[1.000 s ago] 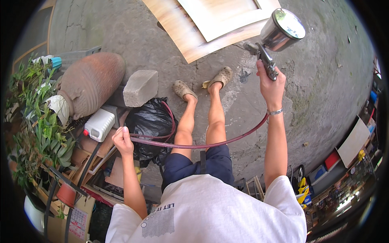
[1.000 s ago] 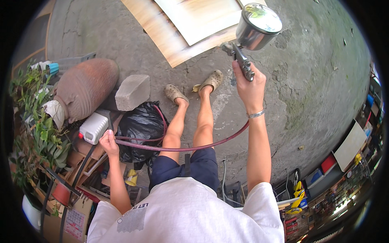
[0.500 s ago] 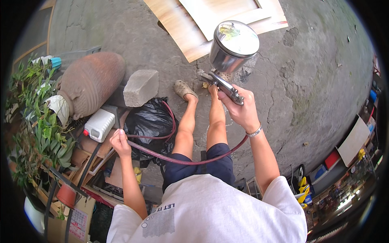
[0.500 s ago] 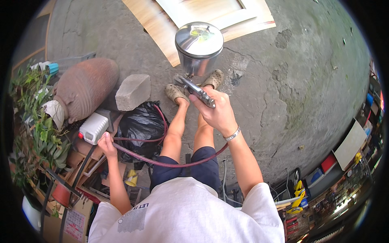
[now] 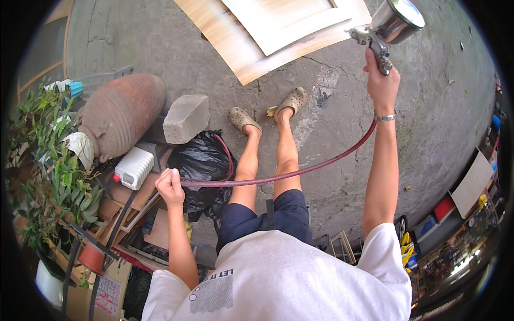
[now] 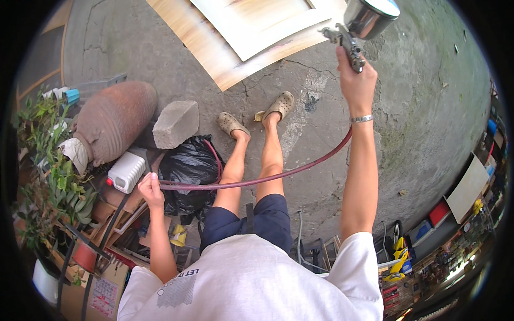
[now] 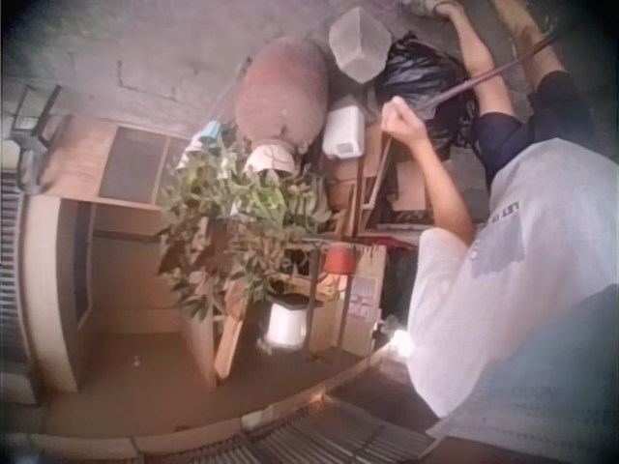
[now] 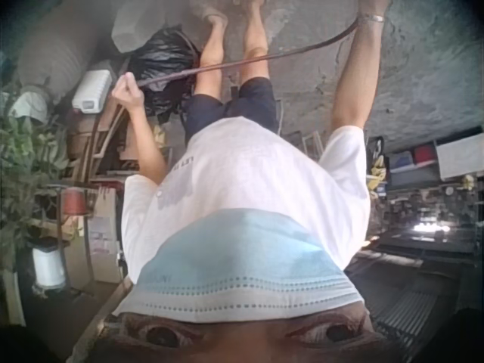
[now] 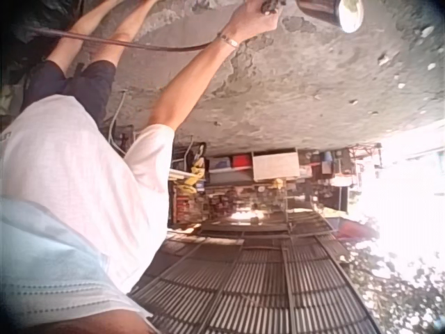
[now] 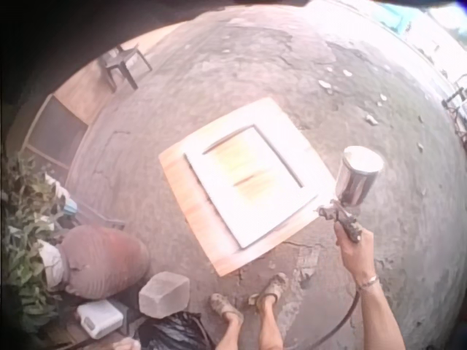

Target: The person uses a spray gun to apply white paint to a wooden frame resting on a board. They move the spray gun in steady passes to cover the surface, then lift and rotate the frame to inspect the painted side before placing it on a workbench.

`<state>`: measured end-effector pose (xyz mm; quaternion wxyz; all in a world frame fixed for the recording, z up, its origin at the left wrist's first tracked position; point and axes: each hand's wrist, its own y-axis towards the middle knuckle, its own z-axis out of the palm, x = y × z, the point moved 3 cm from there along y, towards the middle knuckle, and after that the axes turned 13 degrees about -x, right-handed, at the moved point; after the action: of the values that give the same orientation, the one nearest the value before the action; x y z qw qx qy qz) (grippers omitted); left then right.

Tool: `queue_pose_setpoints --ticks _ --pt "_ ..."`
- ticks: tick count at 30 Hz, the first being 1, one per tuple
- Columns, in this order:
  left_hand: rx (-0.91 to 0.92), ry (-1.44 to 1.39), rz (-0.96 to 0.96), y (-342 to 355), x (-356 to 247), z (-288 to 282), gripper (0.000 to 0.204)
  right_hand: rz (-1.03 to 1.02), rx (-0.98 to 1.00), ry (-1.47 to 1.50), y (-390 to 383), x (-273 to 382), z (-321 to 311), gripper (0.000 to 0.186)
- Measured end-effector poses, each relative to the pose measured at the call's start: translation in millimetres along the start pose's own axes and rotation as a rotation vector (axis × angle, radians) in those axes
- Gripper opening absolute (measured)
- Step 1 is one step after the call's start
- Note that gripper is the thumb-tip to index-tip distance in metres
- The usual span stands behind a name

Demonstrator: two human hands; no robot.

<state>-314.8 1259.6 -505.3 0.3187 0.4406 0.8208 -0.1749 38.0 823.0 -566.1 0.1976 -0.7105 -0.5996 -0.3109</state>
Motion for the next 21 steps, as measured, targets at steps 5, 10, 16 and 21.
queue_pose_setpoints --ticks 5,10,16,21 --pt "0.040 0.000 0.014 0.7 -8.2 10.7 0.039 -0.034 -0.159 -0.070 36.6 -26.3 -13.3 0.048" --pt "0.046 -0.004 0.019 1.7 -16.0 18.0 0.040 -0.029 -0.333 -0.159 53.2 -42.5 -32.7 0.048" --pt "0.021 -0.005 0.013 5.1 -13.7 16.1 0.040 0.132 -0.322 -0.102 31.0 -55.8 -38.9 0.043" --pt "0.002 0.022 0.000 4.3 -0.8 2.3 0.039 0.156 -0.125 0.024 -30.2 -43.8 -18.5 0.036"
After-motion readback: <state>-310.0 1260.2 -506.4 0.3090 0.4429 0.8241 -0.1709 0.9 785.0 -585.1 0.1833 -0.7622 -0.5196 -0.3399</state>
